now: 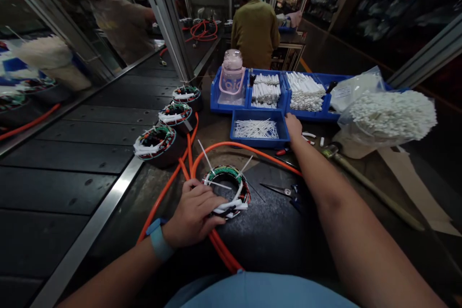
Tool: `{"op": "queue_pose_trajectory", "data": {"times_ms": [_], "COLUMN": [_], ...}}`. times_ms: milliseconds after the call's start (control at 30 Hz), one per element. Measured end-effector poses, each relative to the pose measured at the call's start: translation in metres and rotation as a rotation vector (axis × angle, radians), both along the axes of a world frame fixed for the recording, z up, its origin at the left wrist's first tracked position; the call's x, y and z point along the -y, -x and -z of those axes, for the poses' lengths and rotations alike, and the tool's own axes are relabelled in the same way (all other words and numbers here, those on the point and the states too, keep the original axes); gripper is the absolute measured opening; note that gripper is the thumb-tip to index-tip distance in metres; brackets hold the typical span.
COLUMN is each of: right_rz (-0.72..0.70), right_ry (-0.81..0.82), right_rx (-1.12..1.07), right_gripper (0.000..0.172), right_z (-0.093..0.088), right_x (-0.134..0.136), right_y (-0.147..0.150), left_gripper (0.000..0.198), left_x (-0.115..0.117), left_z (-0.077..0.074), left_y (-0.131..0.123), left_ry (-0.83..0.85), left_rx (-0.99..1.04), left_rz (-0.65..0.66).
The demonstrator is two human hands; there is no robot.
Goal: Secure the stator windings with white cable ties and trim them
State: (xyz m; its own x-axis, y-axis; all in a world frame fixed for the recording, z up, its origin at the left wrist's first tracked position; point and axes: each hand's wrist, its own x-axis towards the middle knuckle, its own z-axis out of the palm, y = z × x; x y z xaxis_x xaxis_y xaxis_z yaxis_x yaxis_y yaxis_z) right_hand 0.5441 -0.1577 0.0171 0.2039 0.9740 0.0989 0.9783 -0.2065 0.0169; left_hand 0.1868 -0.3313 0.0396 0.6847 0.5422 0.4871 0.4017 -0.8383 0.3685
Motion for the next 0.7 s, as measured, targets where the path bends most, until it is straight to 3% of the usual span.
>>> {"op": "queue_pose_trajectory", "data": {"times_ms": [133, 233, 300, 367, 467, 567, 700], "right_rz": [0.035, 0.04, -0.027, -0.103, -0.267, -0.367, -0.44], "right_ry": [-0.035, -0.193, -0.421, -0.538, -0.349, -0.276, -0.342], "right_rx": [0.069, 0.036, -0.228, -0.649, -1.071, -1.12, -0.968], "right_gripper": [0.03, 0.027, 0.019, 0.017, 0.016, 0.014, 0.015], "right_z": [-0.02, -0.039, -0.047, -0.048, -0.04, -0.029, -0.029], "right_x": [0.032, 0.086, 0.134, 0.184, 0.24, 0.263, 0.253], "right_y": [0.0, -0.004, 0.002, 0.019, 0.061, 0.102, 0.124], "left_gripper": [0.032, 0.033, 0.035, 0.038, 0.043, 0.052, 0.053], "left_x": [-0.001, 0.0, 0.0, 0.002, 0.004, 0.007, 0.012], "left_z": [0.001, 0.002, 0.004, 0.004, 0.004, 0.002, 0.001], "left_y": [0.002, 0.002, 0.002, 0.002, 0.001, 0.001, 0.0], "left_ry": [-0.026, -0.072, -0.091, -0.096, -0.1, -0.098, -0.112], "left_rx": [-0.033, -0.052, -0.071, -0.101, -0.152, -0.199, -0.265], "left_rz": [0.005, -0.005, -0.016, -0.03, -0.035, -0.05, -0.102]}}
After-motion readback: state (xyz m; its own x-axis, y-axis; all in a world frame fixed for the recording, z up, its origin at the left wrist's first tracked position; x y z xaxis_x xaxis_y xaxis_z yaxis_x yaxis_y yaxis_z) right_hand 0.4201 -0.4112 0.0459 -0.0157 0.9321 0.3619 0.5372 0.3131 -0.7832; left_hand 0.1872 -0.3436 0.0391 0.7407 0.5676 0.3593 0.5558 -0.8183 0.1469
